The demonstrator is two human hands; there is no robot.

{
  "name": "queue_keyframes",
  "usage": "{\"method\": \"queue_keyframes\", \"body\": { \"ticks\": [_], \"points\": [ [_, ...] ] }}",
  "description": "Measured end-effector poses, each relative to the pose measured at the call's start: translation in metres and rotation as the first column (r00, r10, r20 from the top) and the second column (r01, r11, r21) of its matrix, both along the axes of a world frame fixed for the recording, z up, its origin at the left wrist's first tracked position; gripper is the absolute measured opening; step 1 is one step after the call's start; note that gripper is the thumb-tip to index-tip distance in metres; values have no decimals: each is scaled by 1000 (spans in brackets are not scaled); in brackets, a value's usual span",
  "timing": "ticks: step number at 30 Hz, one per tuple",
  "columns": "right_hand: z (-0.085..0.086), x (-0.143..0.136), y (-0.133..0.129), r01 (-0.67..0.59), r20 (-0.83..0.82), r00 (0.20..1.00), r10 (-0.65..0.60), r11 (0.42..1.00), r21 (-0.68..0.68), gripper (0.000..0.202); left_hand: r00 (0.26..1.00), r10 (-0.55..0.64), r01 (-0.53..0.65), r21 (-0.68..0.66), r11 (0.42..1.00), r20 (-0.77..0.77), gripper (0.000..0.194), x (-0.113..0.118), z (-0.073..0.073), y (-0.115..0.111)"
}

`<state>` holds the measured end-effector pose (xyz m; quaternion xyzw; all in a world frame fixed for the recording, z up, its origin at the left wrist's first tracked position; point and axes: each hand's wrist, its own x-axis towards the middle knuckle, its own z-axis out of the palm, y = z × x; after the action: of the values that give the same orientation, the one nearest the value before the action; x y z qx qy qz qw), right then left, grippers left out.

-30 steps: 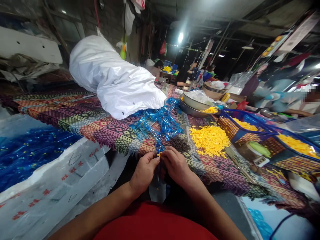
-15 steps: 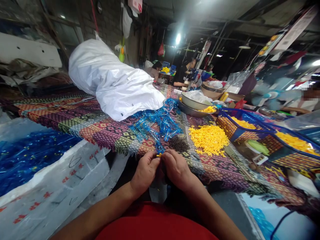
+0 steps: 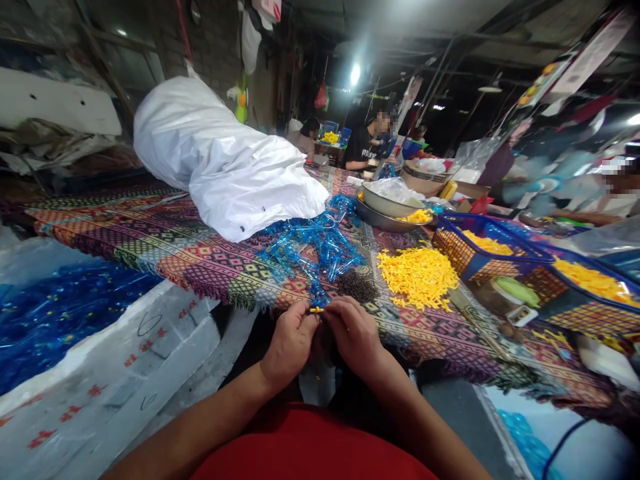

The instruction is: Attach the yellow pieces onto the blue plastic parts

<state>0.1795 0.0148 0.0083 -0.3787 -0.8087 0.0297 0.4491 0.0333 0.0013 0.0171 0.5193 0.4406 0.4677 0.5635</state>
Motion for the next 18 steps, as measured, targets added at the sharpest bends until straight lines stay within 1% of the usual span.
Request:
{"method": "queue_keyframes", "body": {
  "ticks": [4,9,13,16,18],
  "points": [
    [2,2,1,1,-17,1000,-1,1000,-18,22,1000,9,-9,8,1000,-12,12,1,0,0],
    [1,4,1,-22,-20,1000,21,1000,-17,22,999,23,-21,36,999,-43,12,2,-4,0],
    [-1,4,1,-24,43,999,25,1000,-18,18,999,17,-16,10,1000,-50,12,3,-5,0],
    [-2,5,0,-16,123,992,20,999,-29,16,998,13,-14,-27,1000,-61,13,4,-2,-2],
    [-2,5,-1,-10,140,990,16,999,-43,15,998,13,-15,-34,999,-66,15,5,0,-2]
  ]
}}
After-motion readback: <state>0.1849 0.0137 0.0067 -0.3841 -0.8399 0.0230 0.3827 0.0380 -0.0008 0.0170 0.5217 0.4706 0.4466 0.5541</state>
